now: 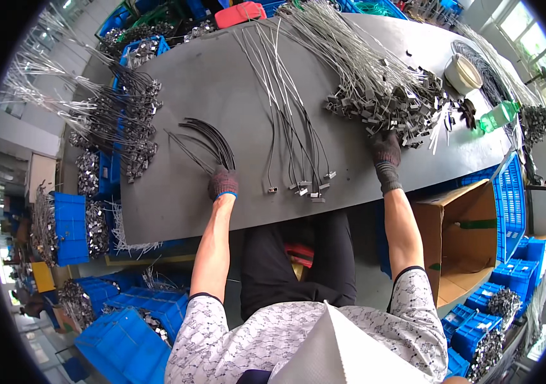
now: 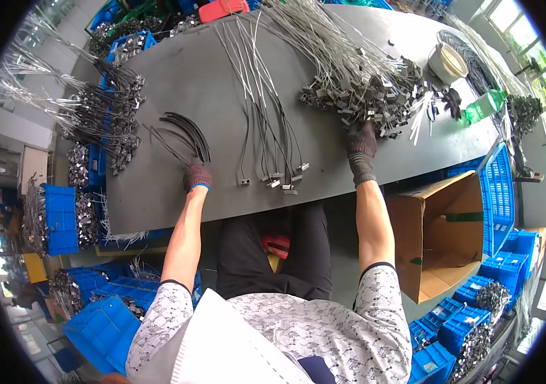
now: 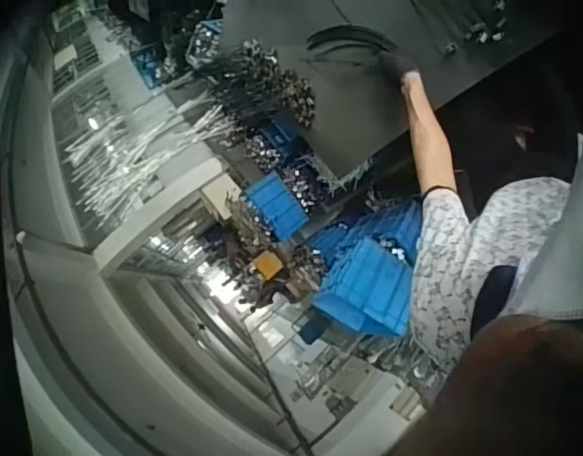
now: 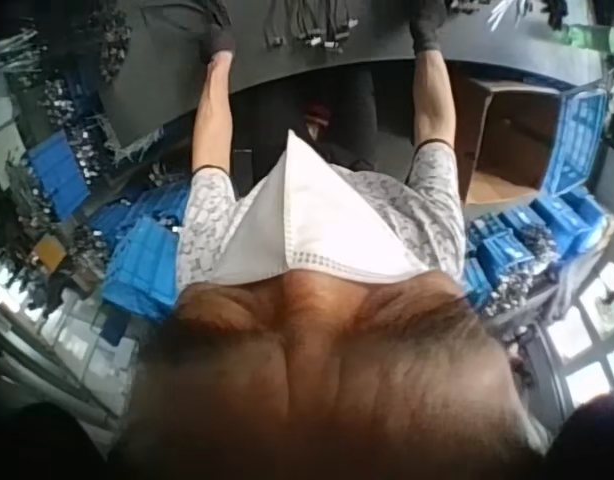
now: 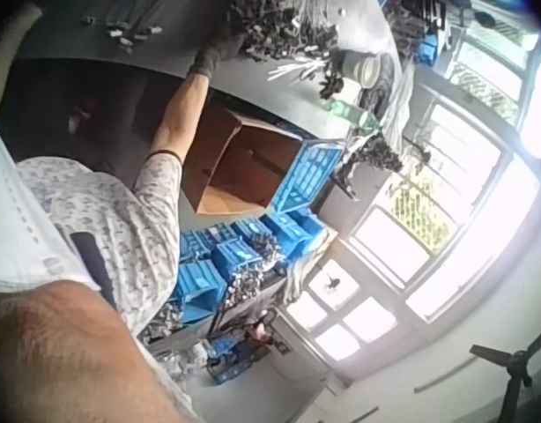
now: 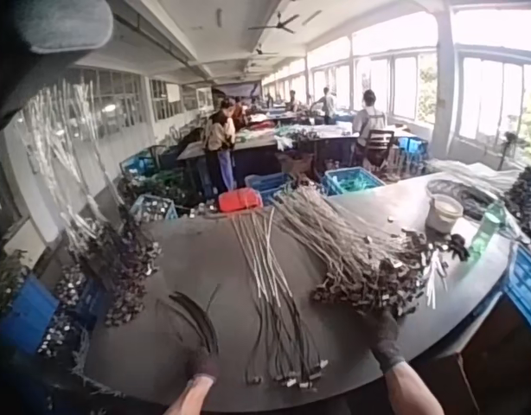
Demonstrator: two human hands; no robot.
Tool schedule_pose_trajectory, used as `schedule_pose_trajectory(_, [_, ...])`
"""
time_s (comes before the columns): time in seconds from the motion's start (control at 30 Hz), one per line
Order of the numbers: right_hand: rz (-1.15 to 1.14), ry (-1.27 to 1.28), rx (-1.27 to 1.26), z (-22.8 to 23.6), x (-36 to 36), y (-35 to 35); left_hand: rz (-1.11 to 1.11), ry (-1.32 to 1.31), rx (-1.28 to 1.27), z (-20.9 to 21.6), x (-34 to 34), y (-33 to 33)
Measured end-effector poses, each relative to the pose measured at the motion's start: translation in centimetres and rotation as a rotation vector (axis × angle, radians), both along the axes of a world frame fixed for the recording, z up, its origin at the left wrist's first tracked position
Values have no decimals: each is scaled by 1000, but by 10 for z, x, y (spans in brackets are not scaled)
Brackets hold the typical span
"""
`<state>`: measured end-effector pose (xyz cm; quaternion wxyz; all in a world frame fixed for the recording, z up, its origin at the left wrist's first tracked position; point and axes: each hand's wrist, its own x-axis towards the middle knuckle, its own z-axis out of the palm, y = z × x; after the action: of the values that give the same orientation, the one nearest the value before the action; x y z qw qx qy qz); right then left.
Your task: Arrange and sort bundles of wire harnesses on a production table.
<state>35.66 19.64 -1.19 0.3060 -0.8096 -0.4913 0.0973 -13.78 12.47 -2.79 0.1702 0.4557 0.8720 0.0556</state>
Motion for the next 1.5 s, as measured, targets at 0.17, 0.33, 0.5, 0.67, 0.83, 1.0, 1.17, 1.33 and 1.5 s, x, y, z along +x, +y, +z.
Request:
schedule_pose_trajectory(0.17, [-216,159,-98,-8,36,-50,-66,-52,-17,-44,-32,20])
schedule_pose_trajectory(0.33, [-207,-49,-294,12,54,-83,-617,260,-197,-101,-60,28])
schedule_pose_trajectory(0.5, [-207,-255,-115,23,43,-86,-540,204,-122,-73,-20,-10])
schedule_pose_trajectory(0.67, [36,-373,-19,-1,46,-70,-81,90,116,-14,30,-34])
schedule_pose_trajectory(0.83, [138,3,-133,-27,63,-86,-186,10,81,-7,14,-29])
schedule_pose_trajectory(1.0, [183,652,-56,-68,83,-256,366,-1290,158,7,8,-52])
schedule_pose_trajectory(1.17, [261,-25,-1239,-98,92,-566,296,-1829,158,37,62,-65])
schedule_pose_trajectory(1.33, [483,-19,-1161,-94,46,-780,107,-1973,76,30,163,-63])
schedule_pose_trajectory(1.5, [156,134,-1022,-89,4,-792,-65,-1982,-88,9,299,-102])
